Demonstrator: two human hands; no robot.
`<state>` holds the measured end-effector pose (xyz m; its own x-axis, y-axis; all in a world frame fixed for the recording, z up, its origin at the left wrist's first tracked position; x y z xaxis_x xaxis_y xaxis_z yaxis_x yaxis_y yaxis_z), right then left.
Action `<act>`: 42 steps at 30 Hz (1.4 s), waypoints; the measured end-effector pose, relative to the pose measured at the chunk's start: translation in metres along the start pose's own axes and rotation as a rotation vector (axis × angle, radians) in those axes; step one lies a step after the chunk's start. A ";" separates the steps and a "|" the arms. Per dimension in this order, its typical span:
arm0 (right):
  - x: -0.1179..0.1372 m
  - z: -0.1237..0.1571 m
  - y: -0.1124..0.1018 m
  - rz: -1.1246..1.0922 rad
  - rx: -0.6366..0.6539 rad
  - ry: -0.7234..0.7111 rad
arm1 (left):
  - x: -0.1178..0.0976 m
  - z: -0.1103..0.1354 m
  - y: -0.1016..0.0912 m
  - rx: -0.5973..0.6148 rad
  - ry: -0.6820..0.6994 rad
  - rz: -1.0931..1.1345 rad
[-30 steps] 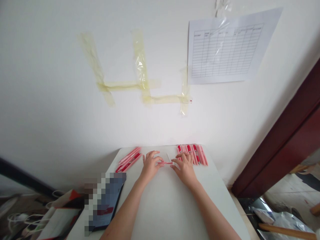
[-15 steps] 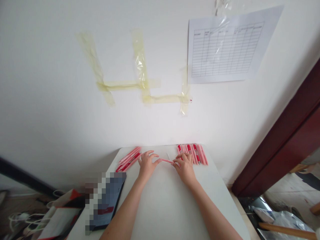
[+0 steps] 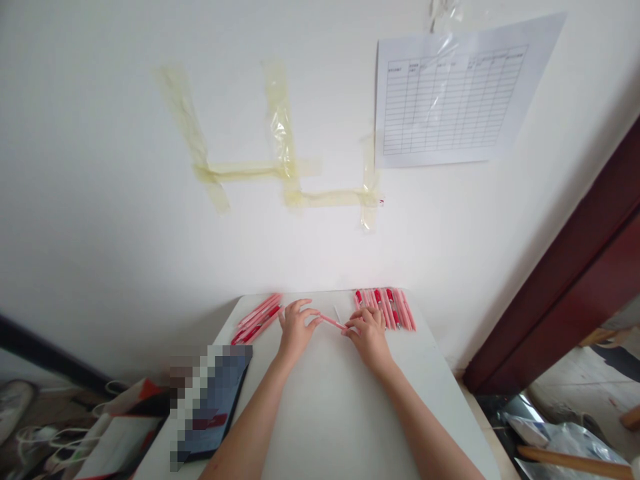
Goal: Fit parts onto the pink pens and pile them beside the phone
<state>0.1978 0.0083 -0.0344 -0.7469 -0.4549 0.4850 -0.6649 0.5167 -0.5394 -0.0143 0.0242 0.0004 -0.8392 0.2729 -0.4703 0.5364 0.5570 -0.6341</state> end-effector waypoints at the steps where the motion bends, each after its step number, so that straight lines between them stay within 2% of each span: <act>1: 0.000 0.000 0.000 0.005 0.006 0.001 | -0.001 0.000 0.000 -0.002 0.001 0.002; 11: 0.002 0.000 0.000 0.043 0.025 -0.046 | -0.004 -0.001 -0.003 -0.001 -0.023 0.029; 16: 0.002 -0.001 -0.002 0.065 -0.006 -0.055 | -0.002 -0.002 -0.002 0.025 -0.032 0.026; 29: -0.002 -0.002 -0.006 0.109 -0.075 -0.060 | -0.002 0.000 -0.007 0.092 0.067 -0.065; 42: 0.000 -0.003 -0.010 0.105 -0.057 -0.047 | -0.007 -0.003 -0.011 0.023 -0.001 0.010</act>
Point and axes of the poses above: each hand's wrist, its own z-axis away from the middle knuckle, its own y-axis out of the palm, x = y × z, the point moved 1 cm from there along -z, towards the middle knuckle, and after that the axes turned 11 degrees about -x, right-handed, at the moved point
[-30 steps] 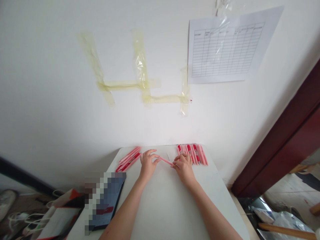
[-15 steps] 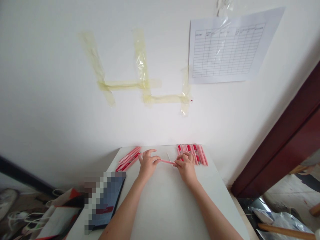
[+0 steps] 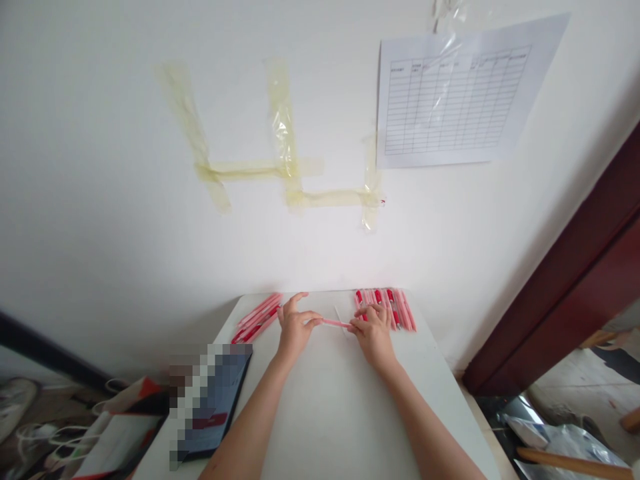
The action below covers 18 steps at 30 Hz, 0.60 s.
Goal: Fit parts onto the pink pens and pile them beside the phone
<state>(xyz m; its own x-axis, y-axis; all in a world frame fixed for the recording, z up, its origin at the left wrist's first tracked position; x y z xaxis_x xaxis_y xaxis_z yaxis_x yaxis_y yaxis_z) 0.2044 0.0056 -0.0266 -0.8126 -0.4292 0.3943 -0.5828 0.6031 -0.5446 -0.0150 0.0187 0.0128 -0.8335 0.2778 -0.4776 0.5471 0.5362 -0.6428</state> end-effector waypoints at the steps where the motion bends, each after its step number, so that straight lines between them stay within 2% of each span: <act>1: 0.000 0.000 -0.001 0.002 -0.005 0.002 | 0.000 0.000 0.000 0.001 0.002 0.003; 9: -0.001 -0.001 0.000 -0.019 -0.001 0.015 | -0.001 0.002 0.002 -0.010 0.045 -0.027; 18: 0.000 0.001 0.006 -0.058 -0.022 0.056 | -0.001 0.004 0.008 0.016 0.021 -0.088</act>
Point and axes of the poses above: each hand's wrist, its own z-axis away from the middle knuckle, its own y-axis out of the palm, x = y × z, the point moved 1 cm from there along -z, towards the middle knuckle, and after that the axes turned 11 degrees about -x, right-handed, at the moved point
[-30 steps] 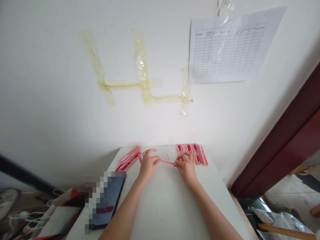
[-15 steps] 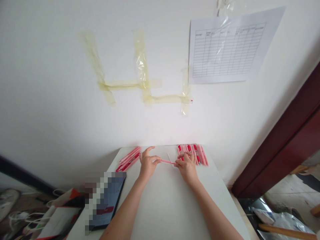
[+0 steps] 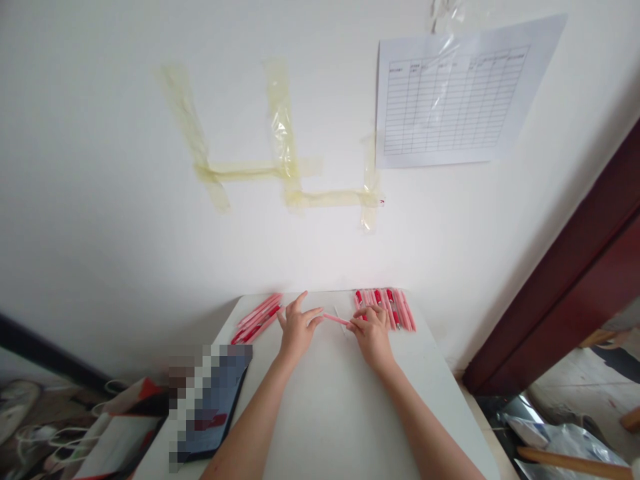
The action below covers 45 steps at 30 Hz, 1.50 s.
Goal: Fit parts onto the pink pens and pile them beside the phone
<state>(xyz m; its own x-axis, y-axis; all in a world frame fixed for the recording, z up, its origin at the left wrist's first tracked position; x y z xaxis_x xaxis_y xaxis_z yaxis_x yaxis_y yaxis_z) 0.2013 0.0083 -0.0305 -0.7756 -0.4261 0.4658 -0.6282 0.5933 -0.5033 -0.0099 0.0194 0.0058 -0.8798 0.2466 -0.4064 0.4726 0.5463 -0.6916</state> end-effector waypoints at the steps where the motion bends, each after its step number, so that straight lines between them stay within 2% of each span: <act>1: 0.000 0.000 0.001 0.000 -0.001 0.006 | 0.000 0.000 0.001 0.000 -0.004 0.007; 11: 0.002 0.005 0.007 0.018 0.086 -0.033 | 0.000 0.001 0.002 -0.026 -0.013 0.075; 22: 0.003 0.005 0.008 -0.008 0.172 0.034 | -0.004 0.000 -0.002 -0.052 -0.028 0.117; 27: 0.004 0.004 0.006 -0.004 0.161 0.057 | -0.002 -0.002 -0.003 -0.059 -0.062 0.107; 36: 0.012 0.002 -0.001 0.036 0.127 0.001 | 0.005 -0.005 -0.002 -0.051 -0.129 0.088; 45: 0.012 0.003 0.000 0.038 0.127 -0.001 | 0.007 -0.007 -0.002 -0.053 -0.139 0.091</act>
Point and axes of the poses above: each hand's wrist, its own z-axis away from the middle knuckle, its own y-axis out of the palm, x = y × z, the point moved 1 cm from there along -z, towards the middle knuckle, and after that the axes turned 11 degrees about -x, right-handed, at the moved point
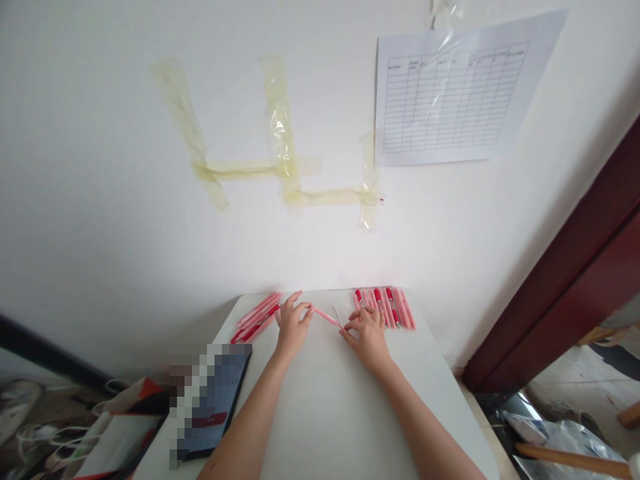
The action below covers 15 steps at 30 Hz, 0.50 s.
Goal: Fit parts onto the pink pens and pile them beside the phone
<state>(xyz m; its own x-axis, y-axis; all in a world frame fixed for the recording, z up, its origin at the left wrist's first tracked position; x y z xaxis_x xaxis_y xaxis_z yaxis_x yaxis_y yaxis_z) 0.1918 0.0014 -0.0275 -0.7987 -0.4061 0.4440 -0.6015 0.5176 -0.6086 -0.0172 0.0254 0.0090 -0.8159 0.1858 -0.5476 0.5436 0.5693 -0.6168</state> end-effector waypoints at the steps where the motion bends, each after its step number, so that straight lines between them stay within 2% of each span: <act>1: 0.000 0.000 0.000 -0.002 0.001 0.003 | 0.000 0.000 0.000 -0.001 -0.001 -0.001; 15: 0.006 0.001 0.000 0.014 0.023 -0.006 | 0.007 0.000 0.006 0.003 -0.050 -0.044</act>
<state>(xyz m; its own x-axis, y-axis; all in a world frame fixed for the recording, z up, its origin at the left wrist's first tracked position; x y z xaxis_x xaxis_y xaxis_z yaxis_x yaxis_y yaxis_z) 0.1867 -0.0019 -0.0255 -0.8071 -0.4034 0.4312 -0.5894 0.5057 -0.6300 -0.0200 0.0303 0.0013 -0.8280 0.1203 -0.5476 0.5083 0.5734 -0.6426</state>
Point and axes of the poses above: each hand's wrist, its own z-axis away from the middle knuckle, its own y-axis out of the palm, x = y × z, the point moved 1 cm from there along -z, towards the middle knuckle, and after that the axes turned 11 degrees about -x, right-handed, at the moved point
